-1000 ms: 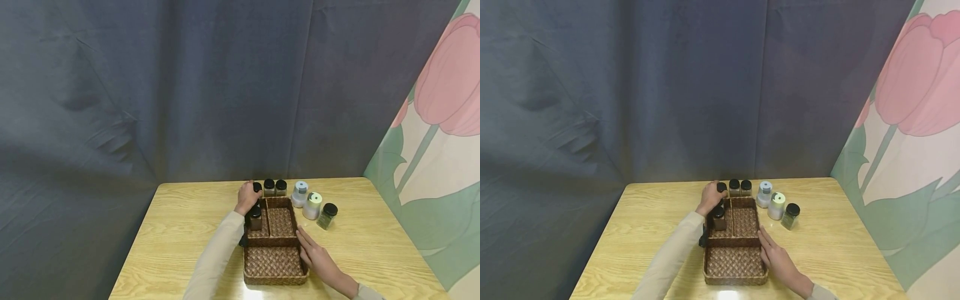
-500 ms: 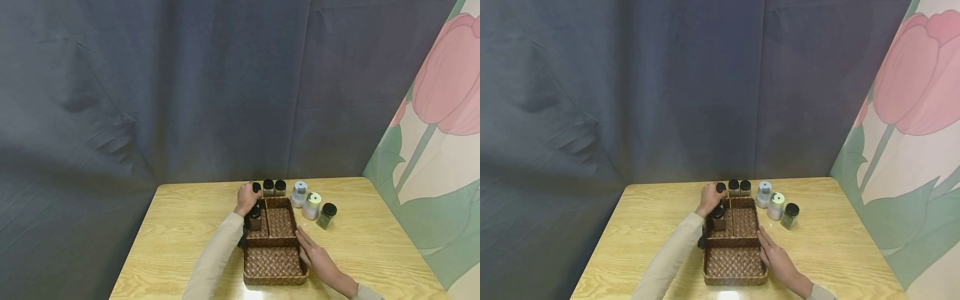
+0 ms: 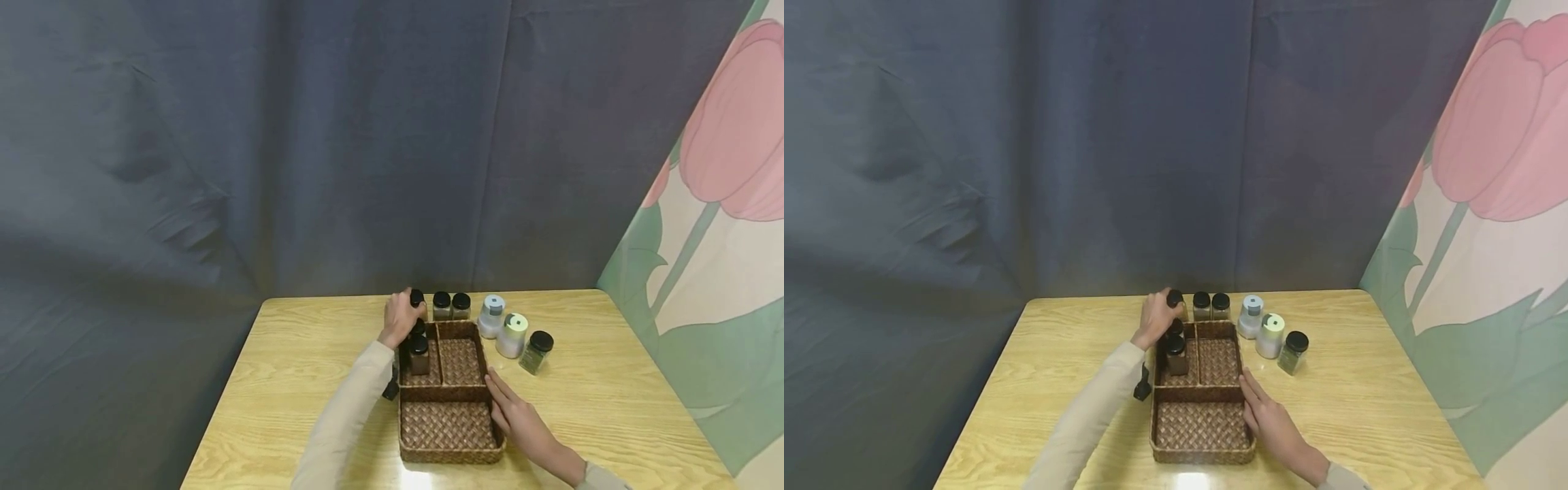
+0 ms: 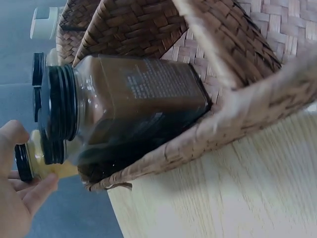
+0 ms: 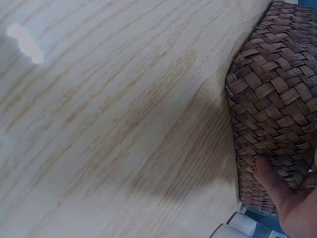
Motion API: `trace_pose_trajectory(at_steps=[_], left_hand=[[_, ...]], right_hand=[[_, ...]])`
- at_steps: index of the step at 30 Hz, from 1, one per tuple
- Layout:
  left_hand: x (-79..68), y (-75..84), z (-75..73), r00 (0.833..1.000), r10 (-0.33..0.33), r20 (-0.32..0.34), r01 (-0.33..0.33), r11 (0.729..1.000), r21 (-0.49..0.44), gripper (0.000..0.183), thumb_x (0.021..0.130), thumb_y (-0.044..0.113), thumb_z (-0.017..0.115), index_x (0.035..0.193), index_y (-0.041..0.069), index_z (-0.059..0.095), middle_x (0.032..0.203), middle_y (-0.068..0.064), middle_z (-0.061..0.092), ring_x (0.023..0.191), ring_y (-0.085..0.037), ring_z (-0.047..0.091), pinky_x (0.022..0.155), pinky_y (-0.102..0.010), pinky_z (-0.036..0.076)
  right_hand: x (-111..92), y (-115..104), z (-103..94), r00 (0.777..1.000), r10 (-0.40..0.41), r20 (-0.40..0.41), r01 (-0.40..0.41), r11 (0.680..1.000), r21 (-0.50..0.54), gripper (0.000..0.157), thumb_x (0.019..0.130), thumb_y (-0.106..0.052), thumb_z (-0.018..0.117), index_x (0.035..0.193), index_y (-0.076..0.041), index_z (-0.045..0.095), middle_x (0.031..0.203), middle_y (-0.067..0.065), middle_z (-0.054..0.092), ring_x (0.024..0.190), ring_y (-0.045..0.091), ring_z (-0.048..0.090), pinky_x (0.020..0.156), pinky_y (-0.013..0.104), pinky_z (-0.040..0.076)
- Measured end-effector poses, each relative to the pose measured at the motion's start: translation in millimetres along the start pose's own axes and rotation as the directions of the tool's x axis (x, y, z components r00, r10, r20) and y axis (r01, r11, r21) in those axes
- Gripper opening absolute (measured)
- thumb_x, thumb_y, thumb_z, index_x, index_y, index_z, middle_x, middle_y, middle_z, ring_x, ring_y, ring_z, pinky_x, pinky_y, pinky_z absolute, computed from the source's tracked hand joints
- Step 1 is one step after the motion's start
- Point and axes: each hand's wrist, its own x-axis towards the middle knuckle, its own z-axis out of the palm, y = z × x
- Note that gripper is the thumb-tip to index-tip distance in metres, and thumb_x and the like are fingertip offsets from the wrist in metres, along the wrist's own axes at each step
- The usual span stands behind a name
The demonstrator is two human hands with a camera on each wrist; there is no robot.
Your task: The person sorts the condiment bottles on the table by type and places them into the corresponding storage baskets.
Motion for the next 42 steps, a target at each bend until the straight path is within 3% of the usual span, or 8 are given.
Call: trace_pose_trajectory(at_steps=[8,14,19,26,30,36,42], left_hand=[[2.8,1.5,-12.7,0.996,0.062,-0.061,-0.062,0.998,-0.005,0.026,0.087,0.019,0.074,0.102,-0.002,0.07,0.063,-0.013,0.064,0.045,-0.017,0.052,0.043,-0.028,0.04],[6.4,-0.7,-25.3,0.985,0.115,-0.129,-0.111,0.993,0.039,0.025,0.084,0.019,0.075,0.099,0.0,0.07,0.072,-0.014,0.069,0.054,-0.024,0.063,0.048,-0.033,0.05],[5.7,0.7,-37.3,0.983,0.132,-0.125,-0.13,0.991,0.022,0.017,0.085,0.017,0.075,0.091,0.003,0.067,0.068,-0.011,0.067,0.055,-0.024,0.063,0.048,-0.032,0.047],[-0.6,3.4,-51.2,0.972,0.194,-0.135,-0.198,0.98,-0.017,0.013,0.084,0.013,0.074,0.084,0.006,0.064,0.061,-0.001,0.058,0.046,-0.011,0.046,0.043,-0.021,0.032],[-2.1,4.2,-57.7,0.961,0.241,-0.138,-0.246,0.969,-0.02,0.014,0.087,0.014,0.072,0.094,0.003,0.069,0.06,-0.002,0.058,0.043,-0.008,0.04,0.042,-0.019,0.027],[-4.3,4.4,-68.4,0.958,0.262,-0.119,-0.267,0.963,-0.026,0.037,0.089,0.015,0.072,0.119,-0.005,0.068,0.066,-0.006,0.064,0.041,-0.005,0.036,0.041,-0.017,0.025],[-8.8,3.6,-80.0,0.947,0.292,-0.134,-0.301,0.953,-0.046,0.018,0.088,0.012,0.071,0.102,0.0,0.071,0.059,-0.002,0.057,0.041,-0.006,0.035,0.042,-0.018,0.026]], right_hand=[[0.2,-0.1,-1.1,1.0,0.0,0.006,0.0,1.0,0.013,0.049,0.082,0.014,0.064,0.13,0.018,0.054,0.139,0.034,0.046,0.048,-0.009,0.028,0.039,0.012,0.029],[2.1,3.3,-1.1,1.0,-0.015,0.0,0.015,1.0,-0.002,0.05,0.082,0.015,0.064,0.13,0.019,0.053,0.14,0.035,0.046,0.048,-0.011,0.025,0.038,0.01,0.029],[2.0,5.7,-1.5,1.0,-0.003,0.001,0.003,1.0,-0.02,0.052,0.08,0.016,0.067,0.13,0.018,0.053,0.139,0.033,0.047,0.047,-0.011,0.023,0.037,0.012,0.027],[0.2,5.3,-1.7,1.0,0.009,0.011,-0.009,0.999,-0.033,0.051,0.081,0.014,0.067,0.13,0.017,0.054,0.139,0.033,0.048,0.048,-0.008,0.025,0.038,0.014,0.028],[1.6,2.1,-3.2,1.0,-0.01,0.002,0.01,1.0,-0.024,0.05,0.081,0.015,0.067,0.129,0.018,0.054,0.137,0.034,0.048,0.048,-0.009,0.025,0.038,0.014,0.028],[3.8,-2.9,-4.7,1.0,-0.02,0.008,0.02,1.0,0.005,0.05,0.08,0.017,0.066,0.129,0.02,0.053,0.138,0.036,0.046,0.05,-0.011,0.024,0.039,0.015,0.03],[3.7,-5.2,-3.5,1.0,-0.021,0.01,0.021,1.0,0.002,0.049,0.081,0.016,0.066,0.129,0.019,0.053,0.138,0.036,0.046,0.049,-0.01,0.026,0.039,0.015,0.03]])
